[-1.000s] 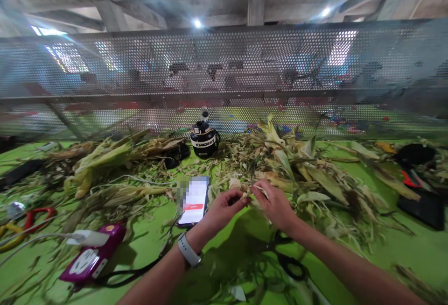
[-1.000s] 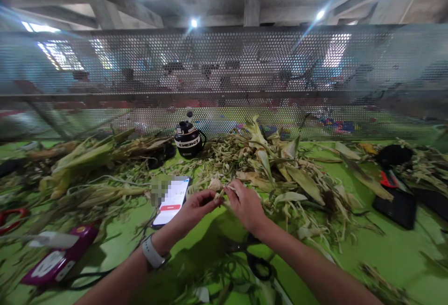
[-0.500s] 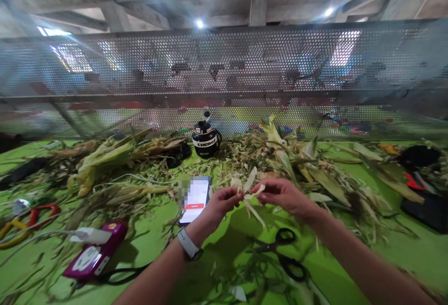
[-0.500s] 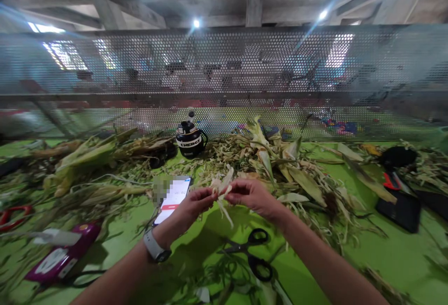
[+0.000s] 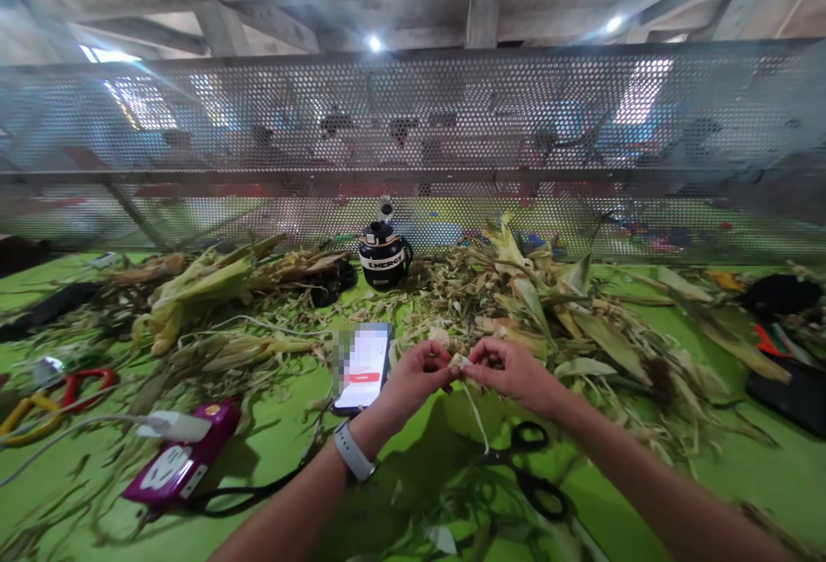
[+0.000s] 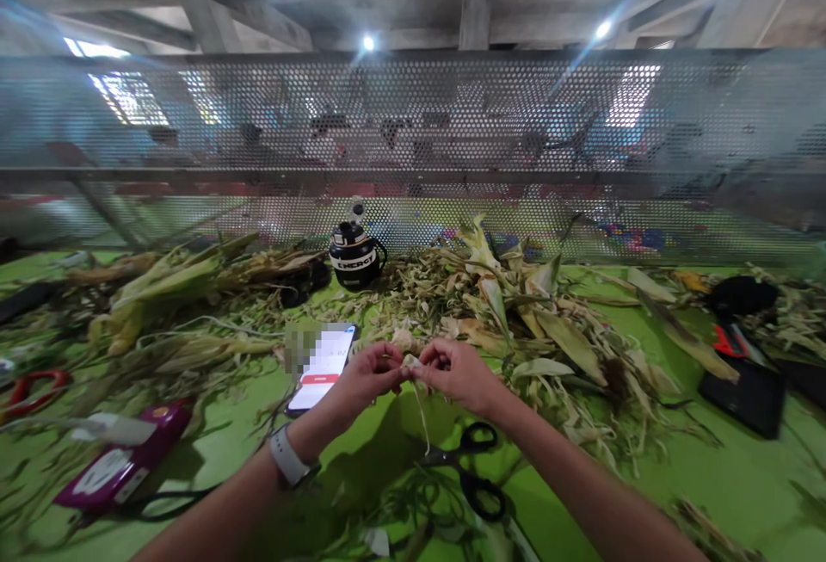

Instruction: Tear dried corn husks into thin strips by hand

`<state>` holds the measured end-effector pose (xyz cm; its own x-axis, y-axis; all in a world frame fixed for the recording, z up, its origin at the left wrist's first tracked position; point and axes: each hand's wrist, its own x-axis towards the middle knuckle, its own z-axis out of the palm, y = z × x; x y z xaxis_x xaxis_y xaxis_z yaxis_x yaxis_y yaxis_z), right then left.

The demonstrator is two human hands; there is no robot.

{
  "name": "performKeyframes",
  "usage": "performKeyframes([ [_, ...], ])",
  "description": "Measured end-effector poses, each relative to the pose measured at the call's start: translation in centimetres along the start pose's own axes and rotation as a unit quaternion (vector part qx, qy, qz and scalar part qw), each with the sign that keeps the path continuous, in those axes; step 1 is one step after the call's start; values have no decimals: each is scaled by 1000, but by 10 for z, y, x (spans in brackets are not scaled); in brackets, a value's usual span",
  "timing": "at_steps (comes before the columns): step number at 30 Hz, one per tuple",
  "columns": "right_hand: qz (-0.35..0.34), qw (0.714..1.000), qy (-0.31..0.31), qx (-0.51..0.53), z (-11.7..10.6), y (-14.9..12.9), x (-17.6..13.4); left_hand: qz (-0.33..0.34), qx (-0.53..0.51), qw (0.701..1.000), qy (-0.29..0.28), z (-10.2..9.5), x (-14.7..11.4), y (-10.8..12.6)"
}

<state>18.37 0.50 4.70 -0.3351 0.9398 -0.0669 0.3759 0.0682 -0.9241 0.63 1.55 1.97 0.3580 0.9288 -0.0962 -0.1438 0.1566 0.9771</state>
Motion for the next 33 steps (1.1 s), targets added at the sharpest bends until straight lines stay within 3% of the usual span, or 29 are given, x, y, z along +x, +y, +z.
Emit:
performKeyframes([
  [8, 9, 997, 21, -71, 0, 3, 2, 1, 31, 999, -11, 1, 1, -7],
  [12, -7, 995, 2, -97, -1, 4, 2, 4, 87, 996, -14, 3, -1, -10],
  [16, 9, 997, -44, -62, -2, 3, 2, 13, 133, 991, -23, 3, -2, -13],
  [23, 41, 999, -16, -2, -2, 6, 4, 66, 210, 975, -9, 1, 0, -20],
  [28, 42, 994, -54, 89, -9, 4, 2, 86, 242, 966, 6, -1, 0, -16],
  [33, 56, 990, -73, 105, -6, 5, 3, 131, 331, 935, 2, -2, -2, -17],
])
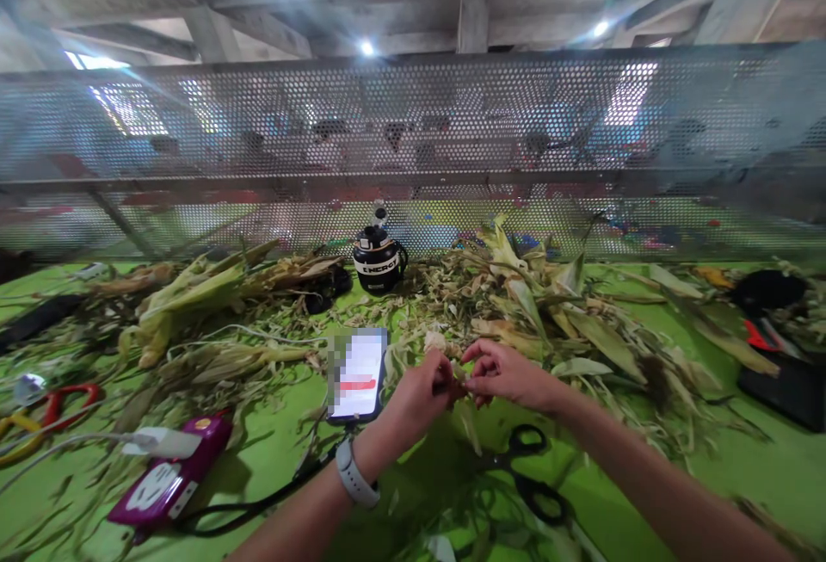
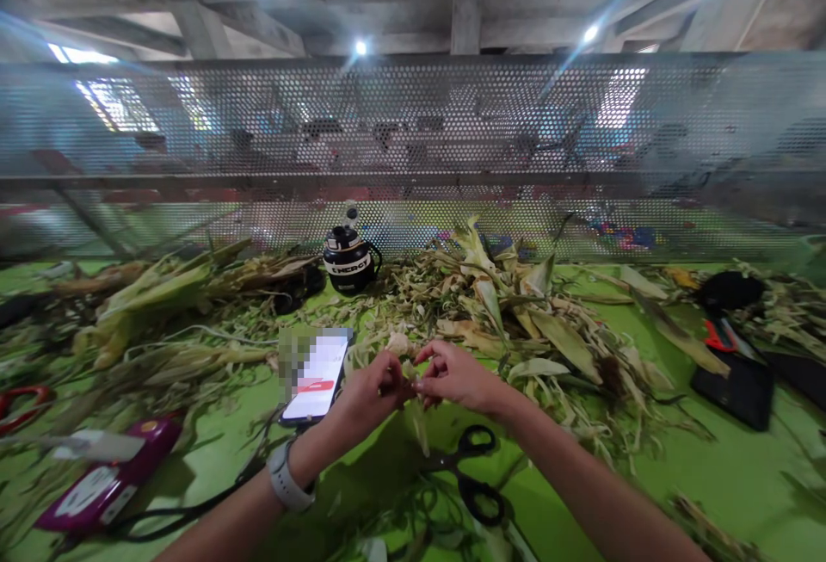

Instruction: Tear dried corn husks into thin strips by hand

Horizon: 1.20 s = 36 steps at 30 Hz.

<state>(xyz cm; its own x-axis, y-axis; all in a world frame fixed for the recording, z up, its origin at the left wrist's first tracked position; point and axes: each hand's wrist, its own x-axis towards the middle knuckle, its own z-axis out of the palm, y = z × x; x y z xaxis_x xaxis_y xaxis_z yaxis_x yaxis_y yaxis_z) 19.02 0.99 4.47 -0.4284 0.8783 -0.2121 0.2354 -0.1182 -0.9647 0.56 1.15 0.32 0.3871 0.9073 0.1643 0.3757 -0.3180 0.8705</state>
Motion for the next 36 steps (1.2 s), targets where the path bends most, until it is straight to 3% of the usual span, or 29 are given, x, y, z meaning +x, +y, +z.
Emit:
performKeyframes([
  [6, 48, 999, -17, -16, 6, 1, 3, 50, 75, 995, -38, 1, -4, -2],
  [9, -20, 994, 27, -102, 4, 0, 3, 19, 37, 998, -42, 1, -3, 4],
  [12, -106, 969, 102, -198, 1, 0, 3, -32, -62, 996, -61, 0, -2, 10],
  [15, -150, 950, 144, -231, 0, 1, 4, -61, -159, 982, -82, -1, -2, 12],
  [23, -238, 926, 145, -253, 3, 4, 5, -23, -189, 968, -165, -6, -1, 10],
  [29, -260, 923, 135, -248, 8, -5, -1, -44, -243, 941, -233, -4, -7, 16],
  [33, -249, 914, 187, -260, 10, -10, -4, -77, -253, 912, -315, 4, -15, 25],
  [36, -247, 905, 223, -264, 8, -9, -2, -92, -293, 902, -303, 11, -19, 30],
])
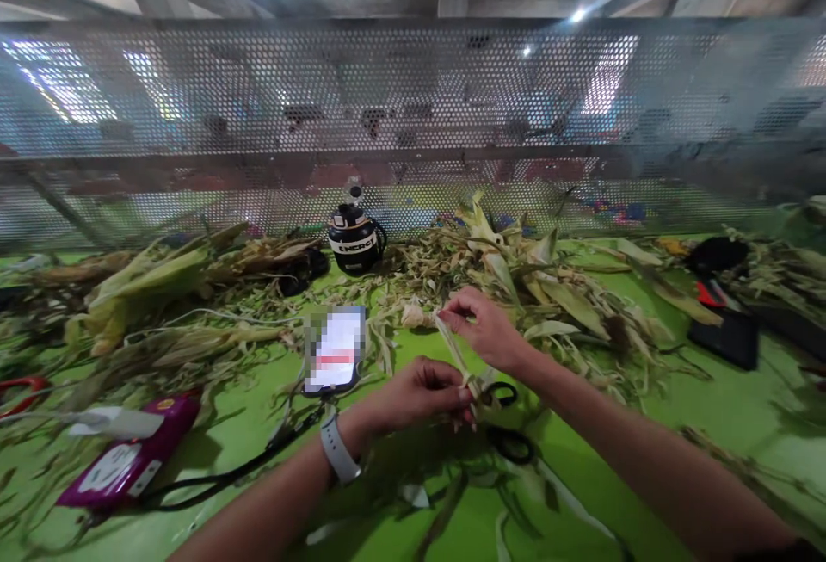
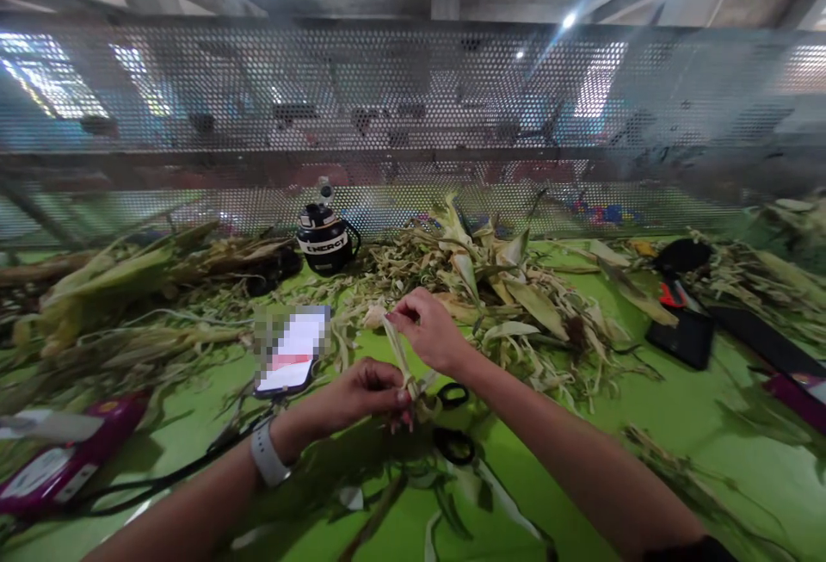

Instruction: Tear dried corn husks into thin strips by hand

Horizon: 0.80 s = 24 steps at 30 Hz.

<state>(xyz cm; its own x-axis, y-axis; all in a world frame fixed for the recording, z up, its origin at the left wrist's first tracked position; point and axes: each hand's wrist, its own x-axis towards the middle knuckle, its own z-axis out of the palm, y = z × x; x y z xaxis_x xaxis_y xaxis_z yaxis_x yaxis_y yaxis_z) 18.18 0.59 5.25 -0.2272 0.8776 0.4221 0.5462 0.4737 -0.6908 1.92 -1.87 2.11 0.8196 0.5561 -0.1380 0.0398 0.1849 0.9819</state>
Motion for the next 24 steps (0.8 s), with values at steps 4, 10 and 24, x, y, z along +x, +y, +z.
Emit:
performKeyframes([
  [4, -1, 1000, 25, 4, 1, 8, 3, -1, -5, 1000, 4, 3, 1, -1],
  [10, 4, 1000, 30, 0, 6, 11, 3, -16, 15, 998, -53, -1, -1, 0],
  [24, 19, 997, -60, 51, 0, 4, -2, 1, 29, 998, 64, -1, 3, -5],
])
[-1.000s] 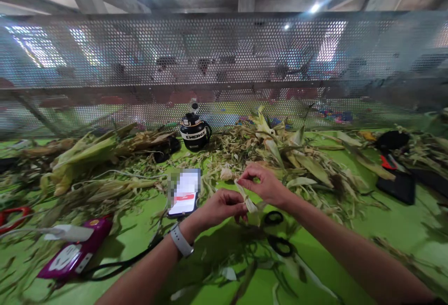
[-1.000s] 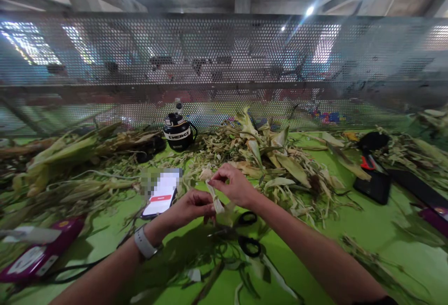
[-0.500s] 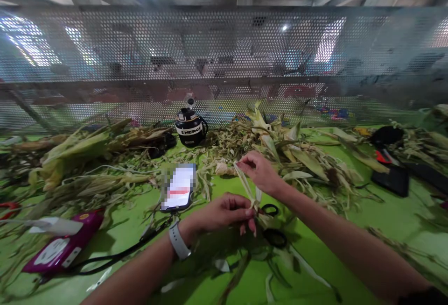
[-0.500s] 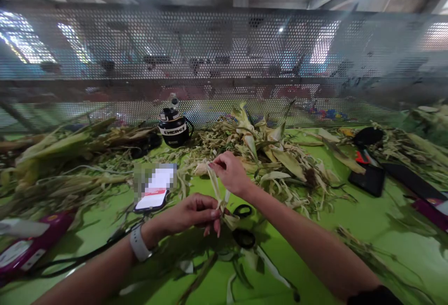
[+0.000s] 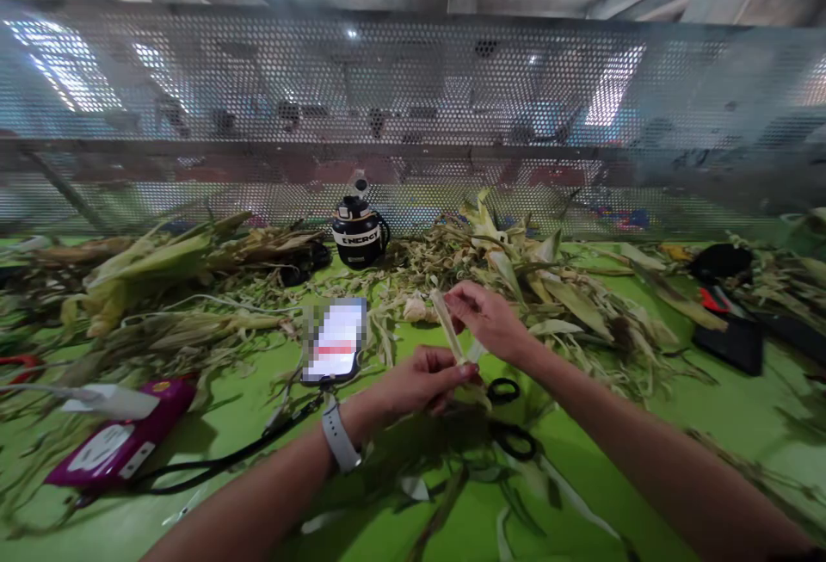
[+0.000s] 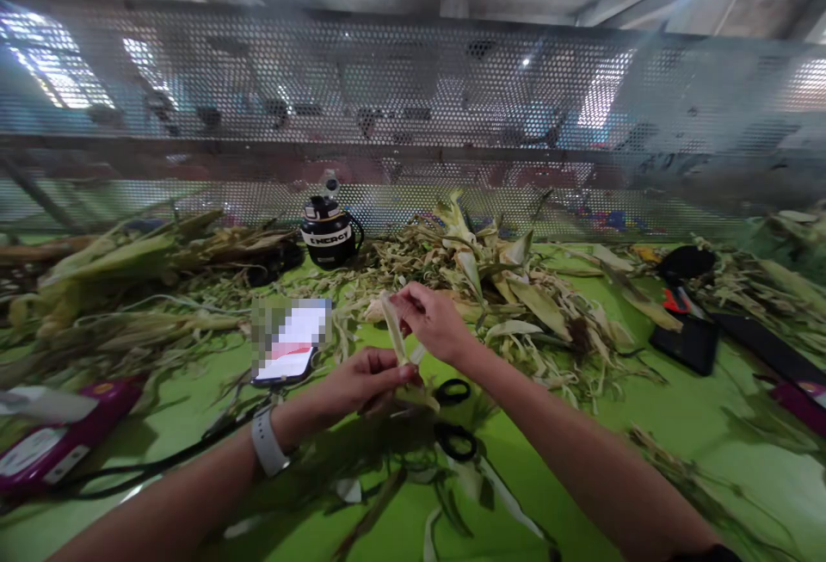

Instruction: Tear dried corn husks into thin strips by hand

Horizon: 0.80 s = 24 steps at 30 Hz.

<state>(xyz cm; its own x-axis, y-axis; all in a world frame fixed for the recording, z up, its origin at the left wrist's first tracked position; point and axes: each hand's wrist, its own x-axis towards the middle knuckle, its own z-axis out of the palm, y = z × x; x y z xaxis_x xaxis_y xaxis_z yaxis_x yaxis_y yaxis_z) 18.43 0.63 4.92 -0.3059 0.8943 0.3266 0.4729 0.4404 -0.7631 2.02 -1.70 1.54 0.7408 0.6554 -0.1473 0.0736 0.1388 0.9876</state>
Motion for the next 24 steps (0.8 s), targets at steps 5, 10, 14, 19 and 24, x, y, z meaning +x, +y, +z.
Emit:
performKeyframes([
  [5, 14, 983, -131, -126, -24, 2, 4, 46, -43, 996, 70, -12, 5, -1],
  [10, -48, 983, -78, -160, -31, 5, 1, 27, -81, 994, 62, -19, 8, -2],
  [14, -68, 982, 22, -177, -22, 16, -10, 8, -96, 994, 53, -16, 9, -3],
  [19, -36, 974, 170, -142, -20, 29, -17, 29, -190, 976, 106, -15, 13, -6],
  [24, -15, 988, 19, -152, -19, 23, -20, 28, -239, 962, 132, -21, 14, -9],
])
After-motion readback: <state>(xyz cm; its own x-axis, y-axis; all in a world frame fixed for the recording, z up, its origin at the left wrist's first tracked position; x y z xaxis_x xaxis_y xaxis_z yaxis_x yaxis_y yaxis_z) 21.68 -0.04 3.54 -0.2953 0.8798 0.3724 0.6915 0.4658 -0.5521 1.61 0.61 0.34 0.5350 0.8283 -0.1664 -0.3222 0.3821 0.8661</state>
